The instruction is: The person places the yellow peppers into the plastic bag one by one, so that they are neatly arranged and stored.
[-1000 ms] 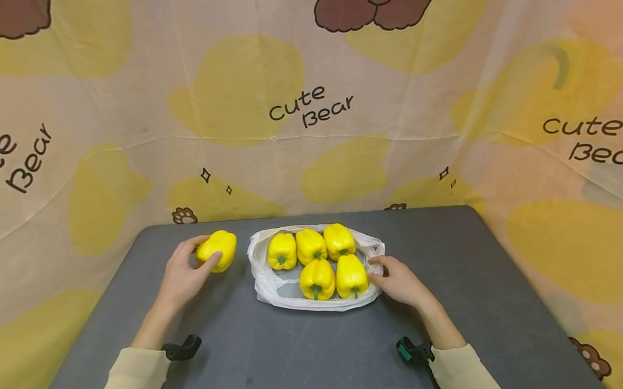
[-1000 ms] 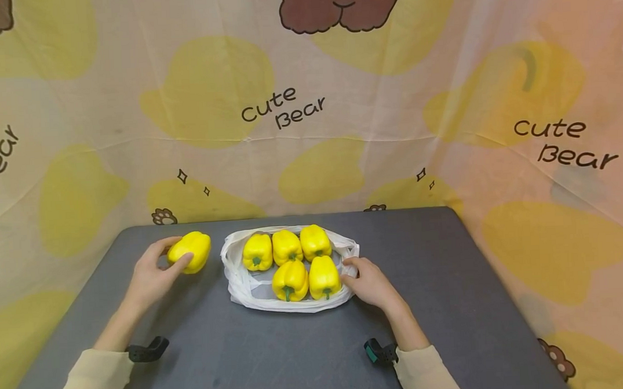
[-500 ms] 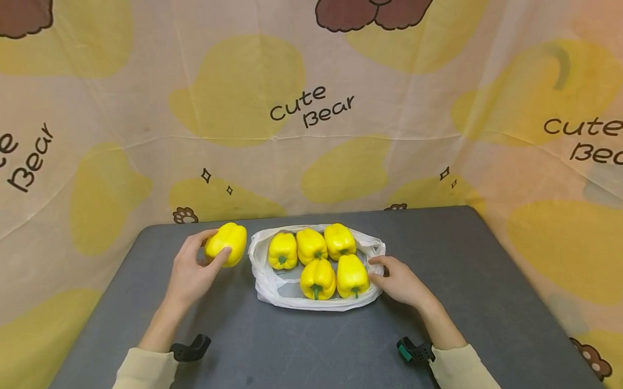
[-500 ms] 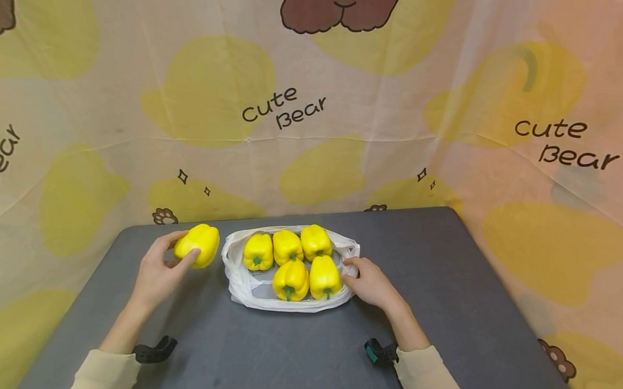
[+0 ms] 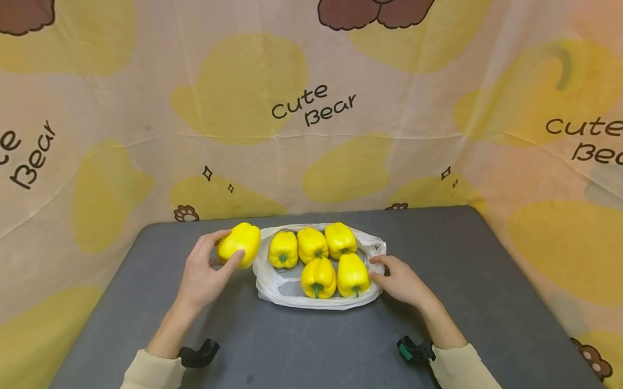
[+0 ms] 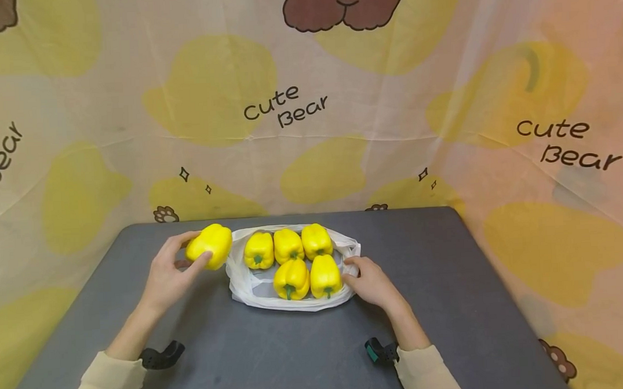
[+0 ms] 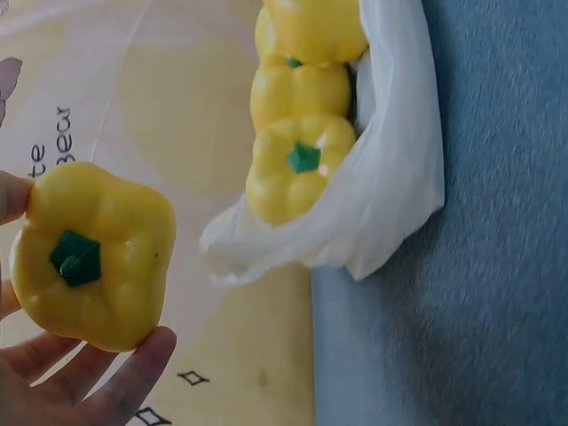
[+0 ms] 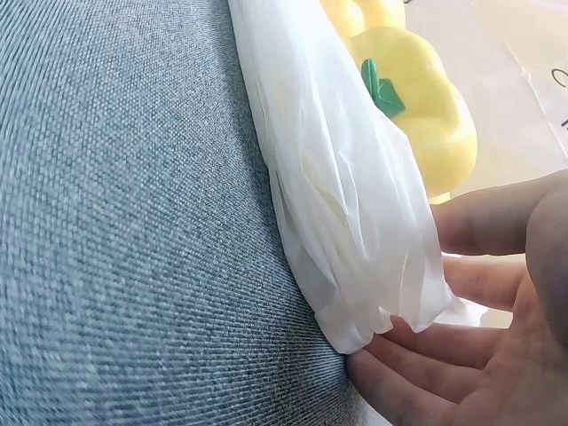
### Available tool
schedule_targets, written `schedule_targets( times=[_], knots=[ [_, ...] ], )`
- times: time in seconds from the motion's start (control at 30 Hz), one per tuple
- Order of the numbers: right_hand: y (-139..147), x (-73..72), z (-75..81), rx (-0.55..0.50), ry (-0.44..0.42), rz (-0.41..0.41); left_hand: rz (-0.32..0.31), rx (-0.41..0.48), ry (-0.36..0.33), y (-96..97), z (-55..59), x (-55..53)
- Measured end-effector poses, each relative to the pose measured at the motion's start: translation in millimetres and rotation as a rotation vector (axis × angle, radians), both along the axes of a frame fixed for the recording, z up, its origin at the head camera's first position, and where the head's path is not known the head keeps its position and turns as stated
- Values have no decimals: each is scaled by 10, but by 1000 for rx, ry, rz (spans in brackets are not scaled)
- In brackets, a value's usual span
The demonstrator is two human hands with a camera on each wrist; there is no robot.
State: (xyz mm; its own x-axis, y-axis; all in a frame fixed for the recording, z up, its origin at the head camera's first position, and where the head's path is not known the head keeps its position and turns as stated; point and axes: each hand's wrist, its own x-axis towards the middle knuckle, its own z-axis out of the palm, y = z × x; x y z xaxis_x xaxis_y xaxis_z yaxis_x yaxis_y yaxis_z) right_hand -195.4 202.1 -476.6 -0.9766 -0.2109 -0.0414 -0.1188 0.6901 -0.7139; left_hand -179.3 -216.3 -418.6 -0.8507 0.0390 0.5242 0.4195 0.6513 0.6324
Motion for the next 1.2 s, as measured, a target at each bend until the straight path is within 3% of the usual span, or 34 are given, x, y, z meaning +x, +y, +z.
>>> schedule_targets(
  times=[0.63, 0.83, 1.2],
  knots=[
    [-2, -5, -1, 5, -3, -4, -77, 96, -103, 412, -272, 105],
    [-5, 1, 2, -2, -2, 3, -77, 143, -154, 536, -431, 151],
    [4, -7, 14, 5, -11, 6, -57, 190, -219, 677, -575, 211]
  ],
)
